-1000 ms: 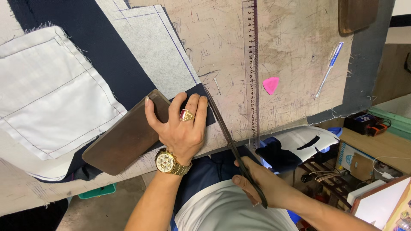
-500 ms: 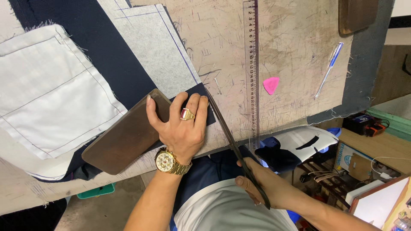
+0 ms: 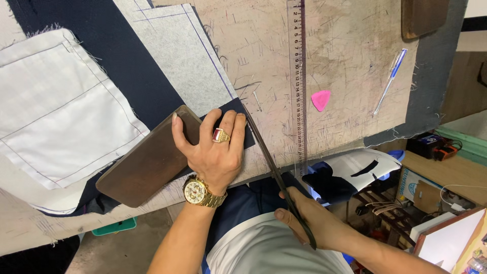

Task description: The person marks a blue piece of fabric using a ruler and pink chalk, then cuts along the marked line with shears before using an iron to press seams on a partially constructed garment.

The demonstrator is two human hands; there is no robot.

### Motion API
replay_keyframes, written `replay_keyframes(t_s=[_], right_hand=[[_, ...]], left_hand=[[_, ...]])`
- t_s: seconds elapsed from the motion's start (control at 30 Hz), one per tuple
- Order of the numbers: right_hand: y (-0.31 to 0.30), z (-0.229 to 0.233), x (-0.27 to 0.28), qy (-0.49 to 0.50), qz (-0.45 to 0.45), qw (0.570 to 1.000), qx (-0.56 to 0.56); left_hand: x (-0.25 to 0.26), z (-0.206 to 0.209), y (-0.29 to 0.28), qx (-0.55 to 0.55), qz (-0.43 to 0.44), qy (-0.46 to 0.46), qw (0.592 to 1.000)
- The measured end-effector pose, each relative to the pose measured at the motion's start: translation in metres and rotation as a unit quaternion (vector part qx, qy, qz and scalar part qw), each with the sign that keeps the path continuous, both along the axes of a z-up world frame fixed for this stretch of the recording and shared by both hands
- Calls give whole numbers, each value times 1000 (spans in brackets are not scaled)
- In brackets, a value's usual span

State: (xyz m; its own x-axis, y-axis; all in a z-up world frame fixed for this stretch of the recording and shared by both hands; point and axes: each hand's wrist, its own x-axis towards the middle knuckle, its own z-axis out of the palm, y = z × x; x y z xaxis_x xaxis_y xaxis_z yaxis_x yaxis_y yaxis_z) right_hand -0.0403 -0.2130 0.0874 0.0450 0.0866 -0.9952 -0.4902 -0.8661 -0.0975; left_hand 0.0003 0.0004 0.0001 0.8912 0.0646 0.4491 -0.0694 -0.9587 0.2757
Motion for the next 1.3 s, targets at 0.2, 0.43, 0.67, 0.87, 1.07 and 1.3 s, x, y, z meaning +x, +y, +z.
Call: replay_keyframes(t_s=[0.2, 0.43, 0.67, 0.87, 1.07, 1.3], right_hand=[[-5, -1, 1, 1, -22, 1000, 22], [-5, -2, -2, 10, -101, 994, 49], [-24, -16, 10, -41, -146, 972, 178], [22, 1, 69, -59, -81, 975, 196], [29, -42, 82, -125, -183, 916, 336], [47, -45, 88, -132, -180, 917, 329]], left_hand=[[-1, 0, 1, -4, -5, 13, 1000], [0, 1, -1, 2, 7, -1, 1000], [1, 2, -1, -42, 18, -29, 999], [-1, 1, 1, -91, 7, -57, 994], [-3, -13, -2, -92, 12, -59, 994], [-9, -21, -5, -104, 21, -34, 994]])
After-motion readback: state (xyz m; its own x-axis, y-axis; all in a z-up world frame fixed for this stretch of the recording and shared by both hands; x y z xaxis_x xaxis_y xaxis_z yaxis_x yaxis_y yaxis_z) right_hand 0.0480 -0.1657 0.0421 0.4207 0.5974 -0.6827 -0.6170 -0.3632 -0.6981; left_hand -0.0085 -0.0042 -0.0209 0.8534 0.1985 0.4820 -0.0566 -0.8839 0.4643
